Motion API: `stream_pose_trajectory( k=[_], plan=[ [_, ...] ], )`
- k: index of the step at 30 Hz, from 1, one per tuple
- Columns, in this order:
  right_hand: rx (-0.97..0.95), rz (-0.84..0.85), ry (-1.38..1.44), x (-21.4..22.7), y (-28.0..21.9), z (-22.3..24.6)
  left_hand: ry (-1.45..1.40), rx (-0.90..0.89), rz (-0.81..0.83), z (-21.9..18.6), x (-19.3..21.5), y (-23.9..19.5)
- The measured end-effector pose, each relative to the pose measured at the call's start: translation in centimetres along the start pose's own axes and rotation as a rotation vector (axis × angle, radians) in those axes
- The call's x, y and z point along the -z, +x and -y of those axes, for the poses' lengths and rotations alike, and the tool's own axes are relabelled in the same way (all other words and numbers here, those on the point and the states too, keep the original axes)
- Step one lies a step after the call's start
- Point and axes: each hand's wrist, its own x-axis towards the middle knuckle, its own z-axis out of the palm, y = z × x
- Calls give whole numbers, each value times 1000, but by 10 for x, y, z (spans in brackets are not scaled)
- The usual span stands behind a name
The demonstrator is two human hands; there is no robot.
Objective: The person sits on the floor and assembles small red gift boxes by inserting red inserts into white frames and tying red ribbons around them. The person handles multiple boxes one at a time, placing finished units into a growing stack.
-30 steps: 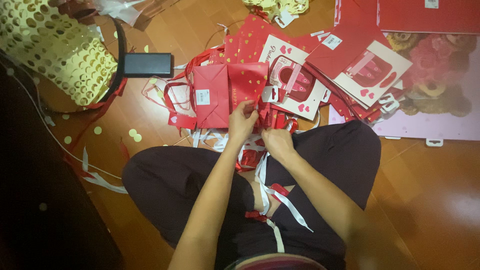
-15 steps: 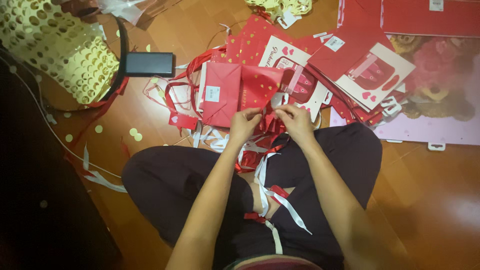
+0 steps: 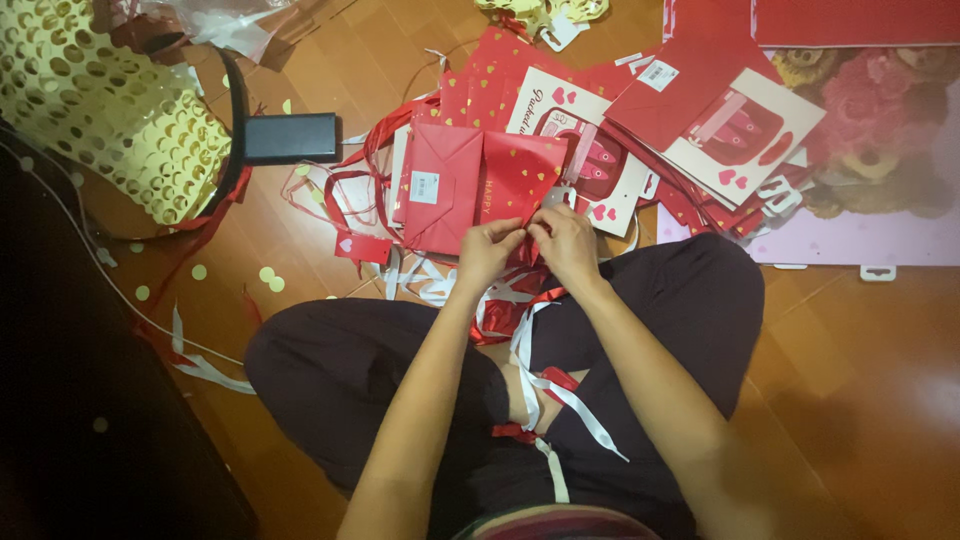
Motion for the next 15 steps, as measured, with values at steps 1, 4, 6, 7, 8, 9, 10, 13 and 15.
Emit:
stream_pose_trajectory(
  k=[1,4,6,7,8,9,10,13,15],
  plan=[
    [-13,-7,19,-1,-1,-1,40,-3,-11,-4,-1,-2],
    [-130,51,114,-4,-2,-7,126,-2,-37,-15,-1,-6],
    [-186,82,179,-8,-3,-13,139,16,-44,-22,-1,-8],
    [-189,79,206,-10,-4,-17,163,2,-50,-24,-1,-10],
    [-189,74,233,-13,-4,-21,187,-15,-56,-26,-1,-11],
    [-237,85,225,-16,-4,-25,212,-32,-62,-28,-2,-12],
    [-288,96,217,-19,-4,-29,238,-22,-63,-29,-3,-13],
    [-333,82,277,-26,-3,-38,245,-19,-57,-29,-6,-15],
    [-320,48,334,-27,-4,-39,154,-40,-45,-25,-8,-14]
  ],
)
